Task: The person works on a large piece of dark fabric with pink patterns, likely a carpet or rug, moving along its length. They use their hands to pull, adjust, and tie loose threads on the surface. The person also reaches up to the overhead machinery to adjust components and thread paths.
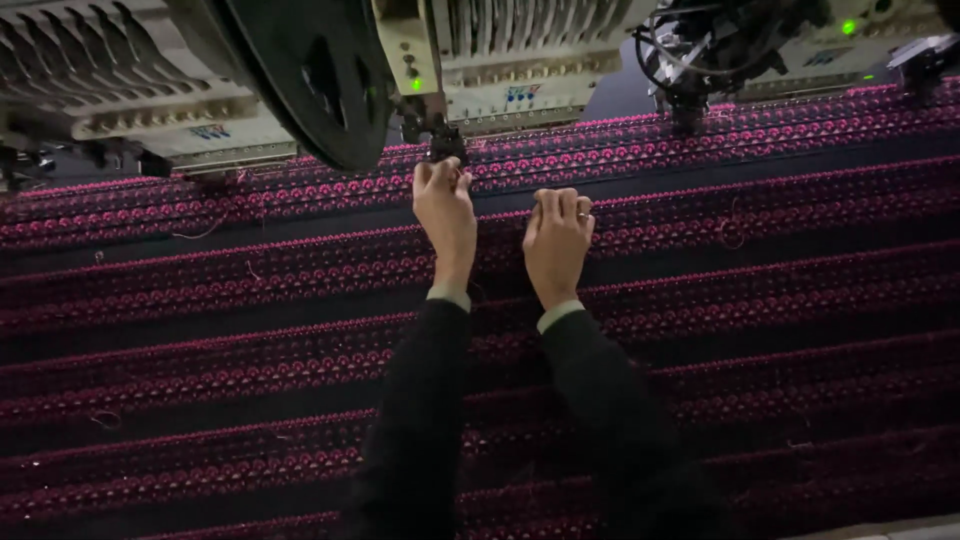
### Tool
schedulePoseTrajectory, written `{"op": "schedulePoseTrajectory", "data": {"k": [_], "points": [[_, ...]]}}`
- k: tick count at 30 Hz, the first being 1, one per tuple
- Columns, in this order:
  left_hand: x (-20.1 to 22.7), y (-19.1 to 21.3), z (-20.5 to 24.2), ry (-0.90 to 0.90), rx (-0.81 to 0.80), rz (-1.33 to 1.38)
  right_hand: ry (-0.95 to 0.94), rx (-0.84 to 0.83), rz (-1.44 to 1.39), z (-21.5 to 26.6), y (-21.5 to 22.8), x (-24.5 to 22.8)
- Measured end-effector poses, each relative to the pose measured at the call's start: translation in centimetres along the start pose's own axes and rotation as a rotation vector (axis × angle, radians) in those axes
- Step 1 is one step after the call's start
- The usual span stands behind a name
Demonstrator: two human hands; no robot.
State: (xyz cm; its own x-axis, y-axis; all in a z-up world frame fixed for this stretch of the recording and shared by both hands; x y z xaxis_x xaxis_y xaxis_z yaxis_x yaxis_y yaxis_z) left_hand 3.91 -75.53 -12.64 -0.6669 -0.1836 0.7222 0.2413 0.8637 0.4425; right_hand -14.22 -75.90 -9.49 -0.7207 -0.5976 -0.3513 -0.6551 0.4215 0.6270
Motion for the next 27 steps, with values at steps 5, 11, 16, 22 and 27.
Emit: {"op": "schedulePoseTrajectory", "data": {"k": [5, 11, 16, 22, 27], "points": [[2.4, 0.1, 0.0, -0.022, -0.020, -0.230, 0.033, -0.027, 0.056, 0.4, 0.0, 0.2], [1.9, -0.6, 0.4, 0.005, 0.016, -0.115, 0.049, -0.048, 0.071, -0.5, 1.2, -1.3], [3.7, -0.1, 0.5, 0.032, 0.036, 0.085, 0.007, -0.055, 0.040, -0.3, -0.5, 0.1], [1.4, -2.5, 0.1, -0.127, -0.054, -0.315, 0.020, -0.052, 0.088, -0.5, -0.4, 0.0], [-0.1, -2.0, 3.5, -0.113, -0.215, -0.244, -0.053, 0.012, -0.073, 0.3, -0.6, 1.3]]}}
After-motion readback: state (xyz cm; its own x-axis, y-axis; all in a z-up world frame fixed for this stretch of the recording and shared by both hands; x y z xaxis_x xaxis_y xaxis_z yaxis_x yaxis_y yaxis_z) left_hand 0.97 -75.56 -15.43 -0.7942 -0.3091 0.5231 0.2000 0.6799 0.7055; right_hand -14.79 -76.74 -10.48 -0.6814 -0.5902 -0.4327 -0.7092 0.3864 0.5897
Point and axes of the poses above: each hand's wrist, its own z-axis away from the middle knuckle, its own y-axis out of the back of the hand, x = y × z, the point moved 4 cm from there along -z, towards the middle knuckle, and after that the axes turned 7 degrees about -z, right-handed, at the moved point
